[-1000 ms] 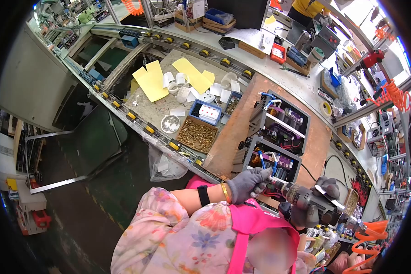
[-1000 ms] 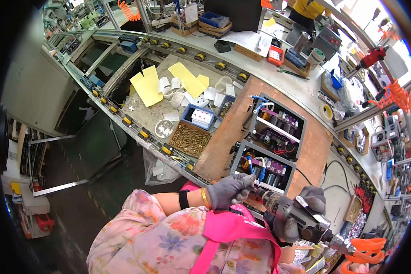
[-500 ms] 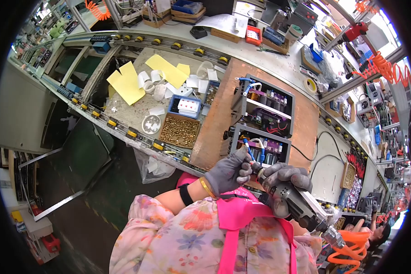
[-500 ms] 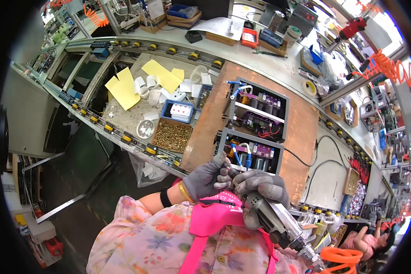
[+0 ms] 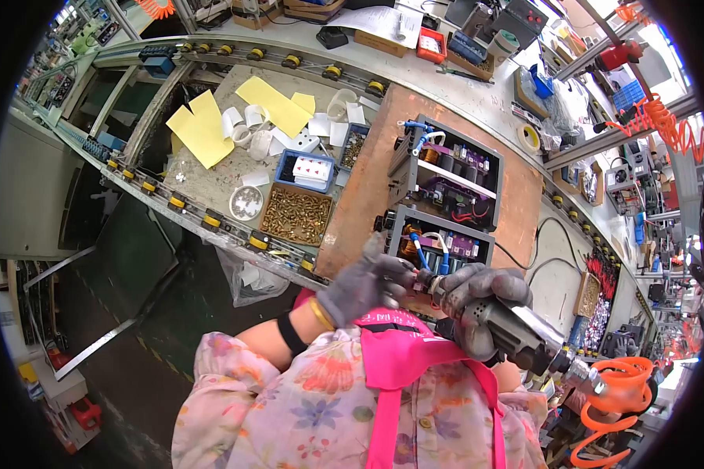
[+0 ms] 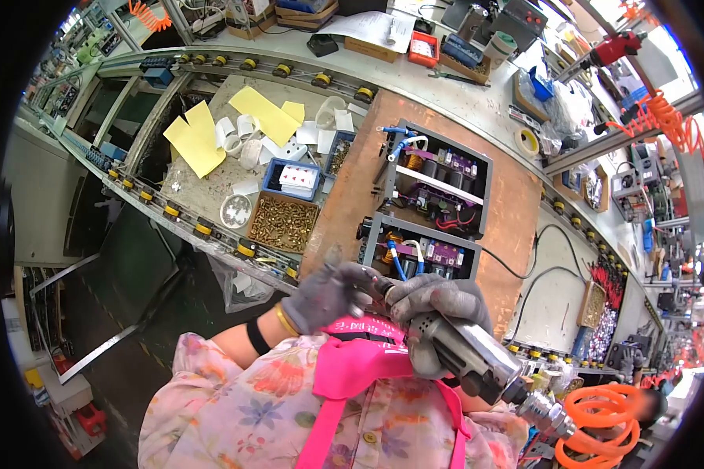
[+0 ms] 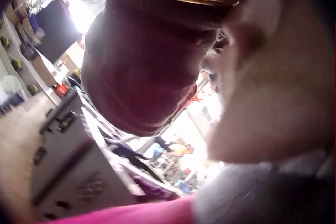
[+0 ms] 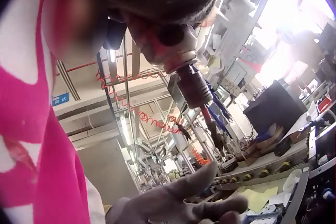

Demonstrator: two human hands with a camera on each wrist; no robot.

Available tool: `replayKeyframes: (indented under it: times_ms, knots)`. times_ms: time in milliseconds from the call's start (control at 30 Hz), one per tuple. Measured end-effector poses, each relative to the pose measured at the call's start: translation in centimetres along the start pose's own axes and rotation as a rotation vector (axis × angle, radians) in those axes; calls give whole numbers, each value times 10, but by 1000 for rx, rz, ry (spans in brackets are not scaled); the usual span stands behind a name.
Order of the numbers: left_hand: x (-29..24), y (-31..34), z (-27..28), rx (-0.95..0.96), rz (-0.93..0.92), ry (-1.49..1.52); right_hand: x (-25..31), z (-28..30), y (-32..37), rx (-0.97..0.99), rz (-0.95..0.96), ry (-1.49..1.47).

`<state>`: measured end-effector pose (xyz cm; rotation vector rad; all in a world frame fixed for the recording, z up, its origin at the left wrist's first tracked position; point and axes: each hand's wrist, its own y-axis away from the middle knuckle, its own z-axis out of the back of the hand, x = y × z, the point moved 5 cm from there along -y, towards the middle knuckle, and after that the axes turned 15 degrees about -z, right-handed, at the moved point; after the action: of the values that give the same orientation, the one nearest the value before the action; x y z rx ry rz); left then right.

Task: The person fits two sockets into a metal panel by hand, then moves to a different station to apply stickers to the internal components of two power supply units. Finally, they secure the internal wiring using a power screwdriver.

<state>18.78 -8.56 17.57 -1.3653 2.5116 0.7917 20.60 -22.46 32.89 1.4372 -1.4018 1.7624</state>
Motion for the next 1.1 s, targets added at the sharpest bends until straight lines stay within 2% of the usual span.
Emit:
replayKeyframes:
  times_ms: [67,100,167,200,233,333,367,467,600,967,1100]
  knots:
    - [-17,-6,42,-34,-77,-328,-12,7,5,-90,-74,-38]
    - [-24,-2,57,-114,-52,-668,-19,8,5,-76,-106,-71]
    - [-33,-4,44,43,-400,-1082,-41,11,10,-68,-191,-117]
    - [-30,-9,41,135,-570,-1259,-42,9,15,-182,-162,-86]
    - [-26,-11,38,196,-759,-1436,-48,9,17,-176,-195,-75]
    - [-21,-20,17,213,-472,-1819,-62,8,23,-170,-300,-53]
    - [-17,-25,16,171,-482,-1834,-65,8,23,-171,-337,-46]
    - [-10,-36,19,161,-322,-1897,-74,8,25,-185,-373,-25]
    - [-12,-42,19,186,-326,-1832,-83,7,25,-176,-433,-94]
    - [-12,-48,22,219,-364,-1764,-89,6,22,-76,-412,110]
    - [-10,-48,25,207,-391,-1757,-92,0,19,-73,-349,208]
